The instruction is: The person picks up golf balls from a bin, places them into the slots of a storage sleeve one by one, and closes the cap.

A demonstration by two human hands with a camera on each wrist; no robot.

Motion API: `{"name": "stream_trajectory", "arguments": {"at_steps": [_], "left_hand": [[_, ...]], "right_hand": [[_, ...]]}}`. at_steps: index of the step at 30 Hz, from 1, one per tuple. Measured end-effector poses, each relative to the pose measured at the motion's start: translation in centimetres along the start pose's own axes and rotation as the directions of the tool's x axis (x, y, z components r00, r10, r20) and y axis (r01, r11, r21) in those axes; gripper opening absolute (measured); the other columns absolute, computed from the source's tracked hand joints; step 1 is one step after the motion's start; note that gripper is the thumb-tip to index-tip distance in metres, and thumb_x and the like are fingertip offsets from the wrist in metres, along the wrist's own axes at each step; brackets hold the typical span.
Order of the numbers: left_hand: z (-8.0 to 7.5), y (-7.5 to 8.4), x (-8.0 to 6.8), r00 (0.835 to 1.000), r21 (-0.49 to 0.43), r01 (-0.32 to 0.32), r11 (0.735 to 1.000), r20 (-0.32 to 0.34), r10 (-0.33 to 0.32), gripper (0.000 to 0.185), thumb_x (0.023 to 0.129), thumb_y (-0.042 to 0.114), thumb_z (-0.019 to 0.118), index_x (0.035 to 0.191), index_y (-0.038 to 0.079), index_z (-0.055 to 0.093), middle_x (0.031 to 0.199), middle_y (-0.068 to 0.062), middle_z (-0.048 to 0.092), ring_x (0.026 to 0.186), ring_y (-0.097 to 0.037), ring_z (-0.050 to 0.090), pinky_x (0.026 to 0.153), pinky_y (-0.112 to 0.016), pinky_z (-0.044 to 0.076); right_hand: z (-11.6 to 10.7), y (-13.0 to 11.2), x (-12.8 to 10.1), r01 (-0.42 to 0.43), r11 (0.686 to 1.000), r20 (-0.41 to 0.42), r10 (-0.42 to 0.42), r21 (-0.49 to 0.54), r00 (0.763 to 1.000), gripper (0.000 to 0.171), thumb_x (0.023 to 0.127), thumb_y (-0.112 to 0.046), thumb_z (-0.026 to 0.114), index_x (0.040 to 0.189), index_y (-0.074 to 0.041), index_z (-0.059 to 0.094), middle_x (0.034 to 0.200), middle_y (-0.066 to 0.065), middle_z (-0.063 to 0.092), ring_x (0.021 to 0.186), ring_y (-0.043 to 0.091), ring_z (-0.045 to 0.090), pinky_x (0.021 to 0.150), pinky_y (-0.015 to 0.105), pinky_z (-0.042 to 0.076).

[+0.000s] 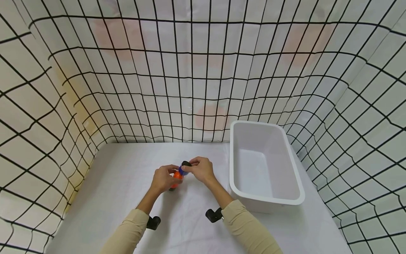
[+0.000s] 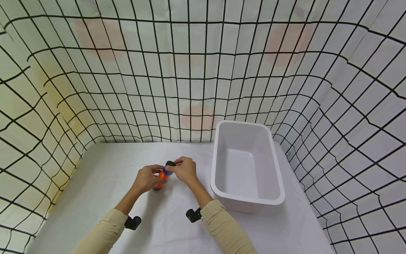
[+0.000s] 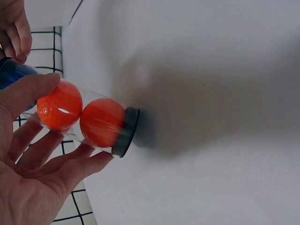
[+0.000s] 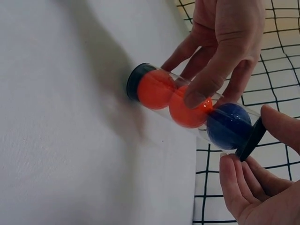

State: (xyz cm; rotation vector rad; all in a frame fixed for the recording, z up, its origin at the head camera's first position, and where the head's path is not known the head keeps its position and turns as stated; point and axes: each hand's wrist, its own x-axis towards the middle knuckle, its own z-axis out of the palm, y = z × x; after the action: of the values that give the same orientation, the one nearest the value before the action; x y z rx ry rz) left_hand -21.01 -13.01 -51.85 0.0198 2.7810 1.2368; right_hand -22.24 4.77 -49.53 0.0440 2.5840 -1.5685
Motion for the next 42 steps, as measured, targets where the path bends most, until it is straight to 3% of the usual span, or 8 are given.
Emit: {"name": "stream_trajectory", "arguments": {"at_steps": [7,12,23,30,38,42], "left_hand": [[0.0,0.0,0.0,1.000,0.001,0.002,1.000,0.003,-0.002,0.046,0.074,0.015,0.088,0.118,0.008,0.075,0.115,-0.016,0.075,0.111,-0.039,0.067,0.083,-0.042,0.060],[0.1,0.2,0.0,1.000,0.006,-0.001,1.000,0.003,0.001,0.045,0.074,0.015,0.088,0.117,0.009,0.075,0.114,-0.016,0.075,0.108,-0.038,0.068,0.083,-0.042,0.061],[-0.1,0.1,-0.1,1.000,0.003,0.007,1.000,0.013,-0.007,0.047,0.075,0.016,0.088,0.119,0.008,0.074,0.116,-0.017,0.075,0.106,-0.035,0.069,0.082,-0.040,0.061],[-0.3,0.2,0.0,1.000,-0.003,0.010,1.000,0.014,-0.009,0.046,0.074,0.015,0.088,0.117,0.008,0.075,0.115,-0.017,0.075,0.106,-0.037,0.069,0.083,-0.042,0.061],[-0.2,0.2,0.1,1.000,0.006,-0.006,1.000,0.003,0.006,0.045,0.074,0.017,0.088,0.116,0.010,0.075,0.114,-0.015,0.076,0.107,-0.037,0.068,0.085,-0.045,0.059],[-0.3,0.1,-0.1,1.000,-0.006,-0.005,1.000,0.009,0.005,0.044,0.075,0.017,0.088,0.116,0.009,0.075,0.114,-0.016,0.076,0.110,-0.040,0.067,0.086,-0.046,0.059]], "right_hand": [[-0.4,0.0,0.3,-0.034,0.997,0.045,0.031,0.064,0.999,0.041,0.078,-0.034,0.088,0.105,-0.006,0.074,0.095,0.008,0.077,0.083,0.019,0.069,0.068,0.030,0.051],[-0.6,0.3,0.5,-0.071,0.990,0.069,0.063,0.120,0.996,0.043,0.077,-0.032,0.089,0.107,-0.005,0.073,0.096,0.009,0.077,0.080,0.020,0.069,0.069,0.029,0.051],[-0.6,0.1,0.5,-0.089,0.990,0.125,0.076,0.105,0.989,0.049,0.082,-0.035,0.085,0.114,-0.003,0.068,0.104,0.012,0.074,0.087,0.020,0.067,0.077,0.033,0.054],[-0.7,-0.2,0.4,-0.097,0.989,0.145,0.080,0.115,0.986,0.045,0.088,-0.034,0.079,0.116,-0.001,0.067,0.106,0.014,0.075,0.093,0.028,0.071,0.086,0.039,0.056],[-0.3,-0.1,1.0,-0.147,0.941,0.242,0.073,0.304,0.967,0.043,0.092,-0.020,0.075,0.126,0.004,0.064,0.120,0.022,0.069,0.102,0.030,0.073,0.091,0.037,0.059],[0.1,0.5,1.1,-0.149,0.917,0.234,0.063,0.370,0.970,0.041,0.089,-0.018,0.078,0.124,0.001,0.067,0.120,0.021,0.070,0.099,0.028,0.074,0.090,0.036,0.060]]}}
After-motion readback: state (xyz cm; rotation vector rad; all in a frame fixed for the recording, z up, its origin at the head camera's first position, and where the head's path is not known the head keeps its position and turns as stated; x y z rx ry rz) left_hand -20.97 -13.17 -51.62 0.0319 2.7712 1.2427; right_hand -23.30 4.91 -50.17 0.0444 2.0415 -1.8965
